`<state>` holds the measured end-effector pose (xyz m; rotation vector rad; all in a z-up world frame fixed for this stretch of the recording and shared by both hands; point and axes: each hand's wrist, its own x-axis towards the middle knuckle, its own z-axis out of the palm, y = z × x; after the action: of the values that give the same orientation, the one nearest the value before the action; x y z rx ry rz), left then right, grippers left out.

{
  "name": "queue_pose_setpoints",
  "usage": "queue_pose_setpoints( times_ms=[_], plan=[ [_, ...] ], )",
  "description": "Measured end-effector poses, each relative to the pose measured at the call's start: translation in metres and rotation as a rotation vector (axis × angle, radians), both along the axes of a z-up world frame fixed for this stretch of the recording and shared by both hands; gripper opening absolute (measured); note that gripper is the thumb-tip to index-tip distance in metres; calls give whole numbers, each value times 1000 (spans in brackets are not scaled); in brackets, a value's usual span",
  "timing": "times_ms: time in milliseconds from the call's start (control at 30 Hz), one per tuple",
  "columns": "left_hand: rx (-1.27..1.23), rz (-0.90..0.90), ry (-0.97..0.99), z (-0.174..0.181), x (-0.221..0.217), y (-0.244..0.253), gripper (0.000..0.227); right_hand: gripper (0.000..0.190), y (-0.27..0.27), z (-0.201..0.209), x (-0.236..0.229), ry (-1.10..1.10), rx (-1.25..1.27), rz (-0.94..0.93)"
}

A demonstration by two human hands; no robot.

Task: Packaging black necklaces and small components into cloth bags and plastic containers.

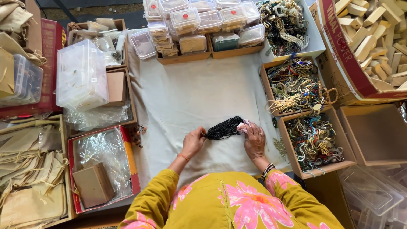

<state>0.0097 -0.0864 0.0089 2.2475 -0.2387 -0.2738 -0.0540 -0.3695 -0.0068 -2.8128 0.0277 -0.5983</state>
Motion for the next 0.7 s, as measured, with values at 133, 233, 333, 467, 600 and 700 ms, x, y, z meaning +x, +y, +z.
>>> queue_pose_setpoints(
  times_ms=[133, 233, 333, 467, 600, 700],
  plan=[
    [-212, -7, 381, 26, 36, -5, 18, 43, 1, 1, 0, 2, -2, -12],
    [-199, -75, 312, 45, 67, -21, 21, 43, 0, 0, 1, 6, -11, -19],
    [-159, -144, 116, 64, 96, -50, 20, 41, 0, 1, 0, 8, -15, -18],
    [-187, -116, -71, 84, 129, -97, 19, 41, 1, 6, 1, -1, 3, -4],
    [-273, -135, -302, 140, 126, -121, 17, 43, -1, 0, 2, 5, -6, -14],
    [-294, -169, -319, 167, 97, -111, 14, 43, -2, -9, 2, 6, -17, -34]
  ],
)
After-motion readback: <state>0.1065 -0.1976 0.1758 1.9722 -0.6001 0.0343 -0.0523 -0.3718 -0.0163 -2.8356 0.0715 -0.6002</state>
